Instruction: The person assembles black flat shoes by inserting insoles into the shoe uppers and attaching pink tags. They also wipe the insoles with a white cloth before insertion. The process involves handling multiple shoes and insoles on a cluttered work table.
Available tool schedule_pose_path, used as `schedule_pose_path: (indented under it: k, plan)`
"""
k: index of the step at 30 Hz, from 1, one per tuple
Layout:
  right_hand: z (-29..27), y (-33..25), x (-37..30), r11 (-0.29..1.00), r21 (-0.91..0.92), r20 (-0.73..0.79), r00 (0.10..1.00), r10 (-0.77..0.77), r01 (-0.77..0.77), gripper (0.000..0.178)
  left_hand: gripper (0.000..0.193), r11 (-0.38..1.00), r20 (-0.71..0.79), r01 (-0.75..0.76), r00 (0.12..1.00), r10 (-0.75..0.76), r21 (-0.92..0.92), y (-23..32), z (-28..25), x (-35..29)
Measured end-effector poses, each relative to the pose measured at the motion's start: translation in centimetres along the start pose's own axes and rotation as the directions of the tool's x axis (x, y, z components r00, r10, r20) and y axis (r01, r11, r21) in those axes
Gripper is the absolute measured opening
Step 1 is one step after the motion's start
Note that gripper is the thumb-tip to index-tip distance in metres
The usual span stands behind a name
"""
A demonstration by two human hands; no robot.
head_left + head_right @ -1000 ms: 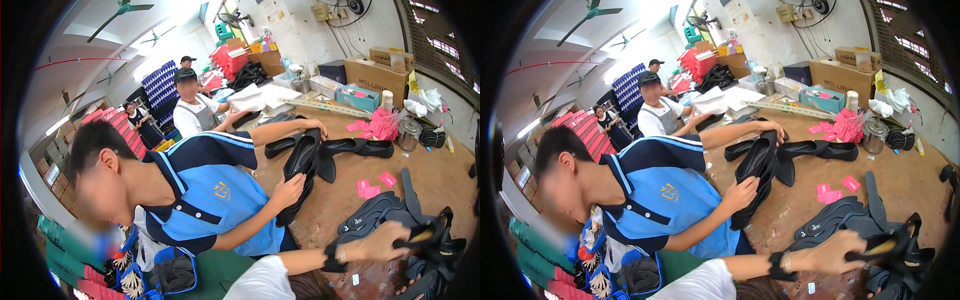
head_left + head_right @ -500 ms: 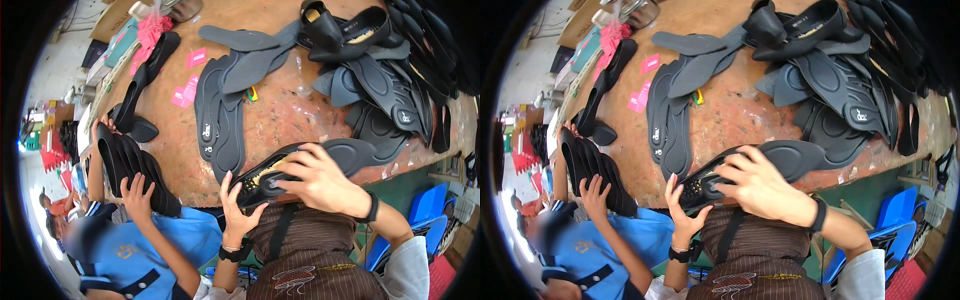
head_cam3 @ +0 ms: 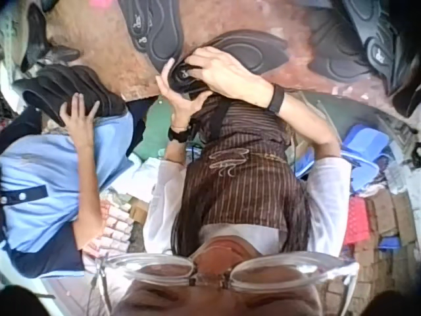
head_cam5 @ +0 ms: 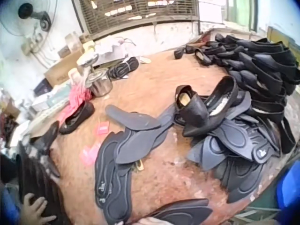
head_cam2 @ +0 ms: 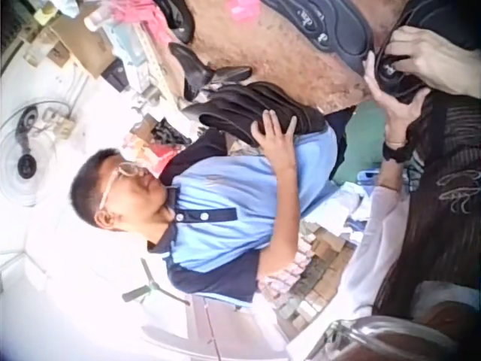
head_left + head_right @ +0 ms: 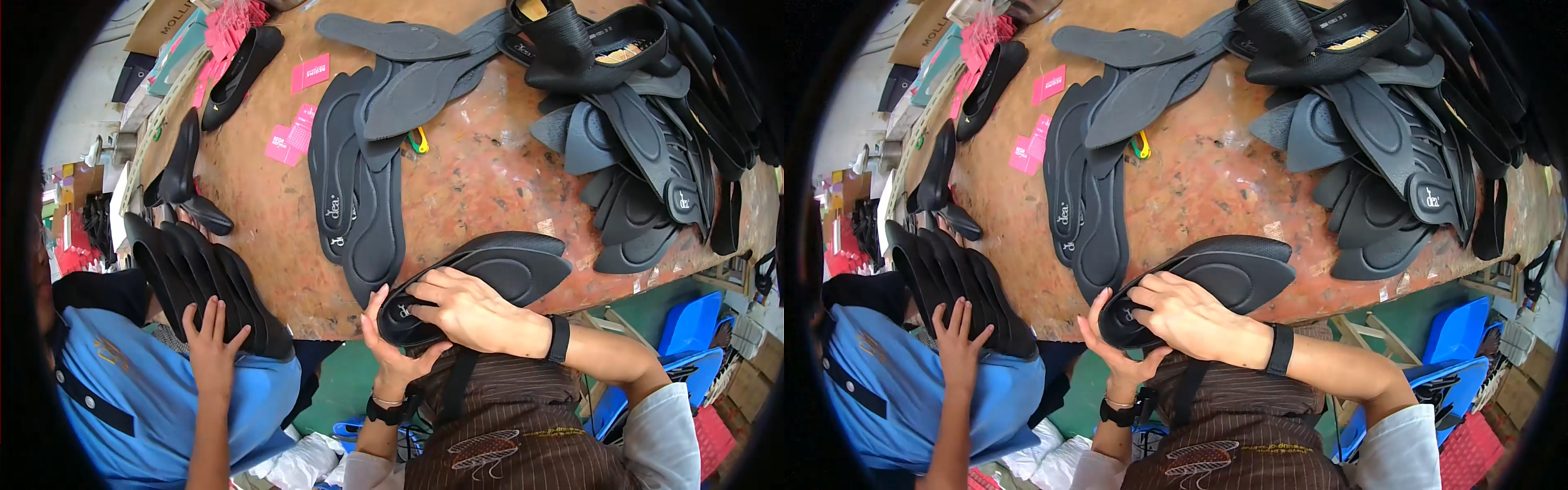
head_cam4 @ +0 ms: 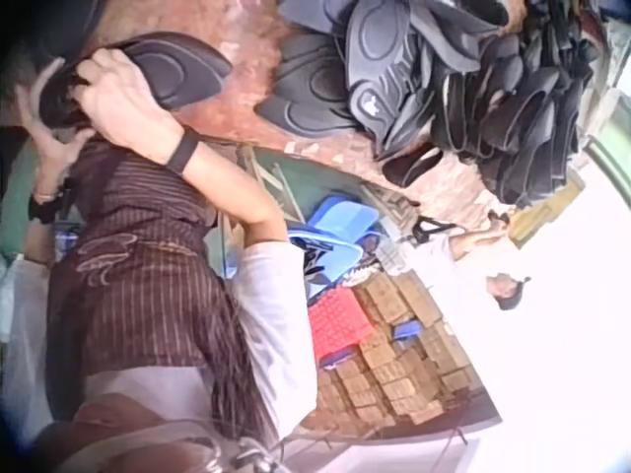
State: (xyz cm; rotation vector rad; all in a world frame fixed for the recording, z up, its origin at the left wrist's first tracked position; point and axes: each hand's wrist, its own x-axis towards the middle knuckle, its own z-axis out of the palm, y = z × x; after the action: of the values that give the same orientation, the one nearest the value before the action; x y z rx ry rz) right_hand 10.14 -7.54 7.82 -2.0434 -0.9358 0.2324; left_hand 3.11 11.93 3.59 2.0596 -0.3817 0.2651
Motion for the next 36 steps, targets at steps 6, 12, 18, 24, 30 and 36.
schedule_pose_path:
  k: [6, 12, 18, 24, 30, 36]
  plan:
    - [1.0, 0.8, 0.4, 0.979, -0.014, 0.045, 0.979, -0.201, 0.202, 0.039, 0.118, 0.999, 0.081, -0.015, 0.997, 0.011, 0.049, 0.1, -1.0, 1.1]
    - [1.3, 0.3, 0.6, 0.988, -0.007, 0.147, 0.977, -0.153, 0.156, 0.039, 0.036, 0.991, -0.029, 0.128, 0.991, -0.128, -0.031, 0.8, -0.6, 1.6]
    - [-0.3, -2.1, -2.2, 0.927, -0.362, 0.020, 0.993, 0.116, -0.101, 0.036, 0.037, 0.985, -0.084, 0.175, 0.981, -0.175, -0.006, 1.9, 0.4, 1.8]
    - [-4.0, 0.0, -0.6, 0.779, -0.406, -0.632, 0.762, 0.138, -0.477, 0.037, 0.071, 0.953, 0.057, 0.185, 0.977, -0.204, 0.239, 7.4, 2.3, 2.3]
    - [-9.7, 1.7, -0.2, 0.863, 0.281, -0.485, 0.714, 0.505, -0.420, 0.037, 0.061, 0.908, 0.439, 0.042, 0.865, -0.242, 0.417, 11.3, 3.5, 4.1]
    - [-2.4, -4.2, -7.9, 0.926, -0.056, -0.260, 0.901, 0.348, -0.374, 0.027, 0.030, 0.843, 0.604, -0.090, 0.738, -0.301, 0.530, 11.2, 4.2, 4.7]
